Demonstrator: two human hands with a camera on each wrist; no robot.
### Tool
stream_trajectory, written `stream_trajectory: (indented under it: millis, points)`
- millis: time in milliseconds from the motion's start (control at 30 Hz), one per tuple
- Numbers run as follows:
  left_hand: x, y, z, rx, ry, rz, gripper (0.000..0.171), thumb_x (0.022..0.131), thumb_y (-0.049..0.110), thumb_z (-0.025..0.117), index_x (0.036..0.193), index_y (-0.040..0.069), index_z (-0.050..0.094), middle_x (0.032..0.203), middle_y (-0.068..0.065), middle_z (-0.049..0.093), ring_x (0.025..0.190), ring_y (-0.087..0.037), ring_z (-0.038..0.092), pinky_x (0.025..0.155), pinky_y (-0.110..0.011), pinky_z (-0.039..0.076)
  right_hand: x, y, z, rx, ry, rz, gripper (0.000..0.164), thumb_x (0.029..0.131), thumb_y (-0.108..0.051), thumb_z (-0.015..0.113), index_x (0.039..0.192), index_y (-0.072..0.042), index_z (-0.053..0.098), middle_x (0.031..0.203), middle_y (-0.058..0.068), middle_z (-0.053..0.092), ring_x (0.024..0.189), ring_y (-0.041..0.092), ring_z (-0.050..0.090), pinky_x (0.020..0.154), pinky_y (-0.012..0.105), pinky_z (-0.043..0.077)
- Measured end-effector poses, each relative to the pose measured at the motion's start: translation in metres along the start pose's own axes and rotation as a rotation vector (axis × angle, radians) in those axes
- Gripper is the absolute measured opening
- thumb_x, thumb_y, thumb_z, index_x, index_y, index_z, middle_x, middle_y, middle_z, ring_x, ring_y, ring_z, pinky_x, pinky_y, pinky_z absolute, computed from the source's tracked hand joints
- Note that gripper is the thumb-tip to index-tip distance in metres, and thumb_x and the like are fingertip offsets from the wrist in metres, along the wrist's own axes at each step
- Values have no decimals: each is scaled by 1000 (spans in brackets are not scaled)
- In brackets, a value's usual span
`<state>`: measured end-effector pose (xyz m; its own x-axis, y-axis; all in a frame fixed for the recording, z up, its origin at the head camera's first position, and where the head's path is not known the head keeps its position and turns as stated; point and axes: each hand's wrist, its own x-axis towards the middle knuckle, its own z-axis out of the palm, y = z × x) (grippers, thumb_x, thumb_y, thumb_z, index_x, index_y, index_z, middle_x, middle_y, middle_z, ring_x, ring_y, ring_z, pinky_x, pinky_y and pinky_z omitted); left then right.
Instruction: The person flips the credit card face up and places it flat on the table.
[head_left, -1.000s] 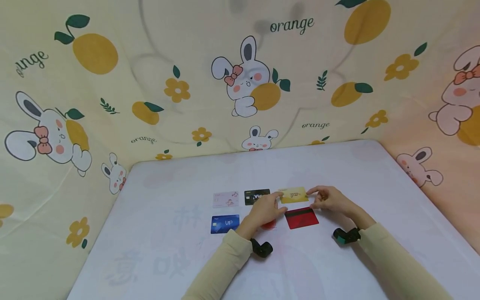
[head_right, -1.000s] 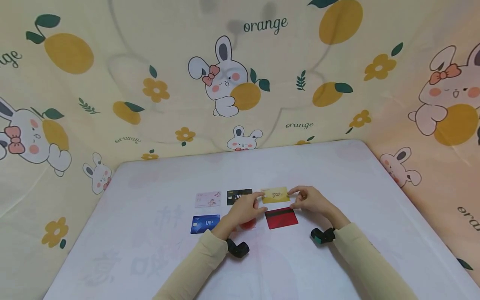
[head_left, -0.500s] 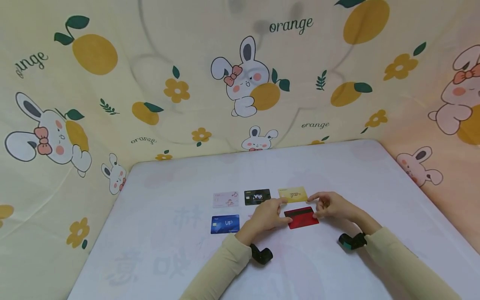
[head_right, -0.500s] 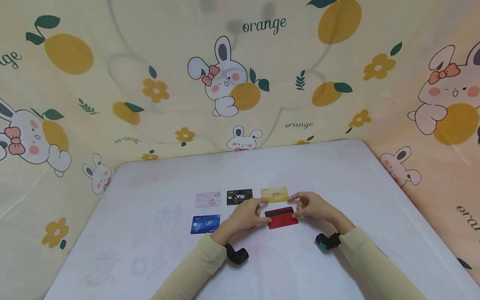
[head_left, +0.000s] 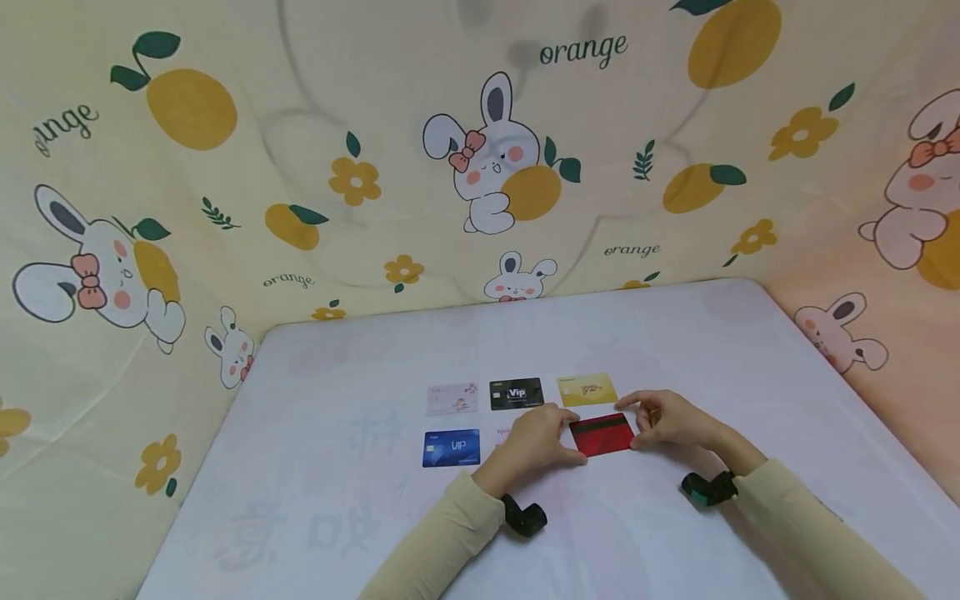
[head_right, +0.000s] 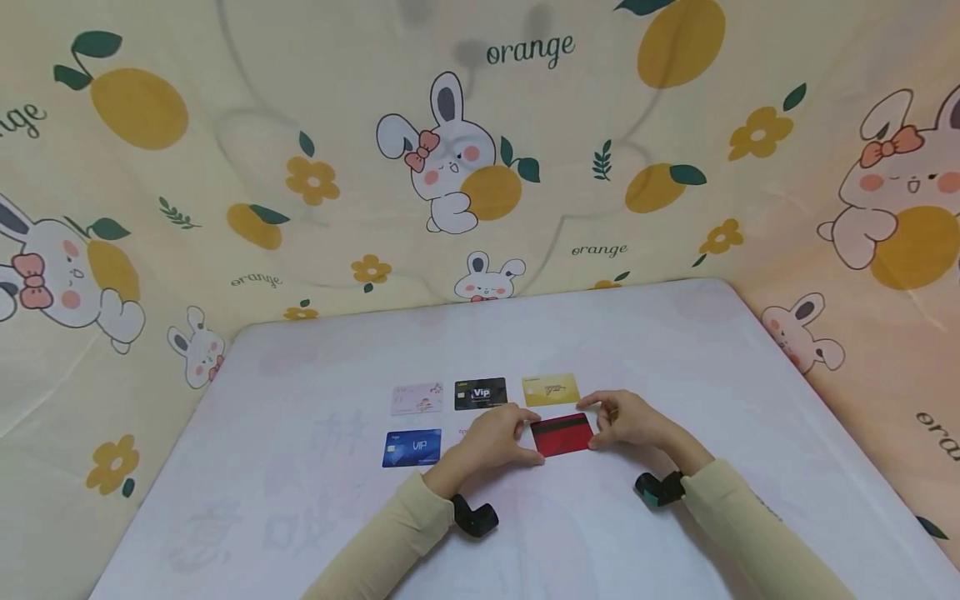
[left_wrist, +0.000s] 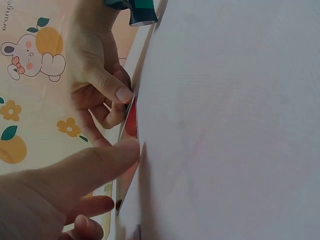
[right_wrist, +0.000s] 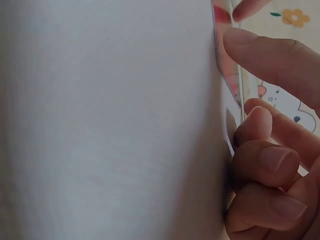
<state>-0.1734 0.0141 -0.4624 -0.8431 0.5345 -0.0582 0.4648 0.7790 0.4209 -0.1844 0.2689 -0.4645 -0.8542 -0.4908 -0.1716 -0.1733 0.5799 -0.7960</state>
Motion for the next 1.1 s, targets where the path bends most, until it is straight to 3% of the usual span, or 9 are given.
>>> stream_trajectory:
  millis: [200,433,700,900,1100]
  points:
    - [0,0,1,23,13,7,51,73,39,82,117,17,70,86,1,64,70,-6,45,61,-16,36,1,-1,1,2,-14,26,55,76,-9,78,124,7,56,70,2,52,62,3,46,60,19,39]
    - [1,0,0,19,18,-12,46,75,38,81,116,18,70,94,-1,68,75,-7,50,63,-17,40,2,5,2,9,-20,-65,46,75,-11,79,113,2,58,68,-4,49,61,3,46,56,22,38]
    - [2,-1,1,74,18,-13,52,78,39,78,123,17,67,101,-2,70,79,-9,55,67,-18,45,5,4,1,52,-51,0,48,74,-5,78,113,7,52,70,0,48,60,2,43,56,20,37]
    - [1,1,1,78,18,2,56,77,41,79,124,14,66,101,-2,69,80,-10,57,68,-19,47,3,1,2,90,-59,-23,50,73,-1,77,113,8,50,70,2,46,59,1,41,55,19,36]
    - [1,3,2,49,18,-31,58,73,43,81,121,13,66,103,0,67,82,-8,57,74,-19,48,4,4,2,93,-61,-40,50,74,-2,77,113,9,49,69,5,46,61,1,42,56,20,36]
